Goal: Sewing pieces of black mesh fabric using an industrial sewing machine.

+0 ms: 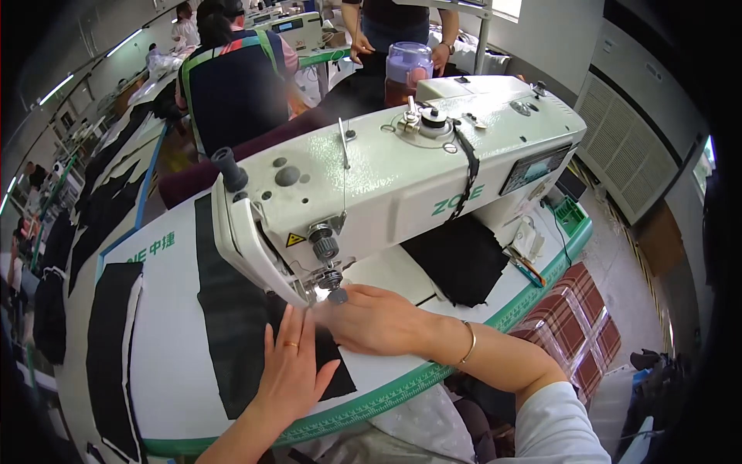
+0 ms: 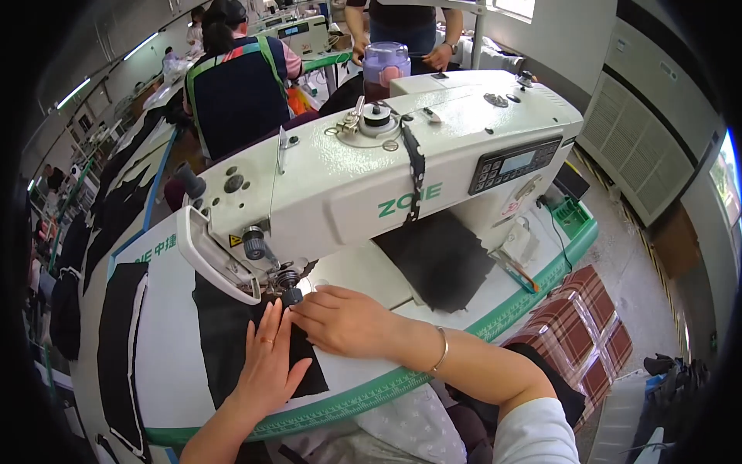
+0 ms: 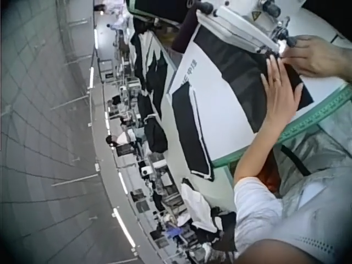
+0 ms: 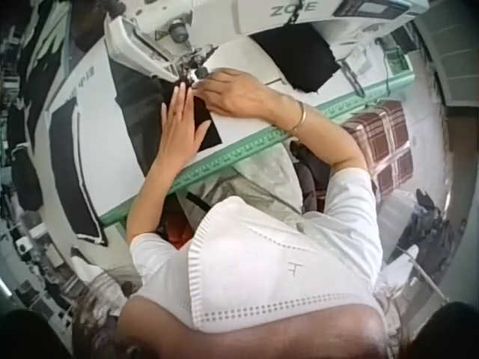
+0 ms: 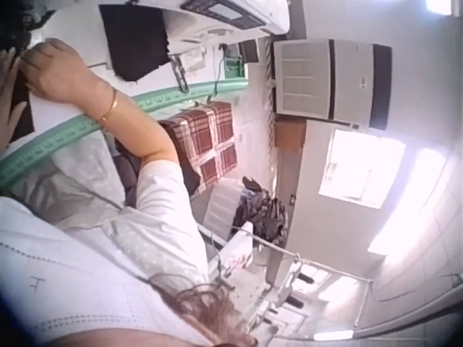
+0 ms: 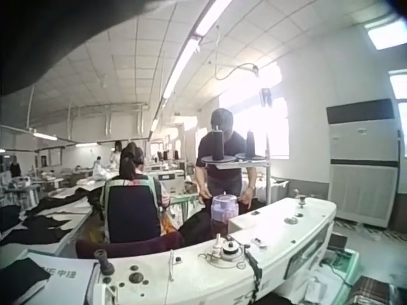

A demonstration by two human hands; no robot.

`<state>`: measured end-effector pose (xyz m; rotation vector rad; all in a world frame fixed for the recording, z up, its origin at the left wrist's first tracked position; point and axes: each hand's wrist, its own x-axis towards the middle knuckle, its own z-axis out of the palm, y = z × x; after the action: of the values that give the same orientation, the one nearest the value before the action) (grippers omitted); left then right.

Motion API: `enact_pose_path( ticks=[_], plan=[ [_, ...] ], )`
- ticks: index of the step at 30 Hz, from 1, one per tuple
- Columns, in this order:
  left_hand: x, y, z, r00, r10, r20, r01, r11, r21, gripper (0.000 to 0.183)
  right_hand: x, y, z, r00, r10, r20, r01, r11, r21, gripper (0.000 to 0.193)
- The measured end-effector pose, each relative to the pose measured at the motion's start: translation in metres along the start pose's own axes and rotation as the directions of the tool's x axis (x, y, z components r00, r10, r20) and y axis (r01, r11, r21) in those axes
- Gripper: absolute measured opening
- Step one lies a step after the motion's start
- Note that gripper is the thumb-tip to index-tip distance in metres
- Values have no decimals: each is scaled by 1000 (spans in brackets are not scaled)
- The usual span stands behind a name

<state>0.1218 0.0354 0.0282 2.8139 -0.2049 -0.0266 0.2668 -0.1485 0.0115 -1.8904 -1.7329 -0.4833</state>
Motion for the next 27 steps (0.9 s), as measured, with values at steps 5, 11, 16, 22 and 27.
enact_pose_path(
  ticks=[5,11,16,22,27],
  plan=[
    [-11,-12,-6,993,-93,-75,83,988,-129,75,3,-8,9,981,-94,172,48,966,253,70],
    [-12,-20,-9,977,-207,50,201,974,103,98,14,-19,24,944,-54,326,-29,970,243,86],
    [-13,-22,-5,975,-216,56,208,970,127,100,1,-18,12,915,-5,404,-35,995,92,88],
    [-11,-22,-6,979,-201,40,195,973,119,100,-20,-10,-6,903,52,427,-73,997,31,83],
    [-10,-10,-7,990,-140,22,132,966,224,99,-21,-11,-1,916,63,395,-83,996,35,81]
  ],
)
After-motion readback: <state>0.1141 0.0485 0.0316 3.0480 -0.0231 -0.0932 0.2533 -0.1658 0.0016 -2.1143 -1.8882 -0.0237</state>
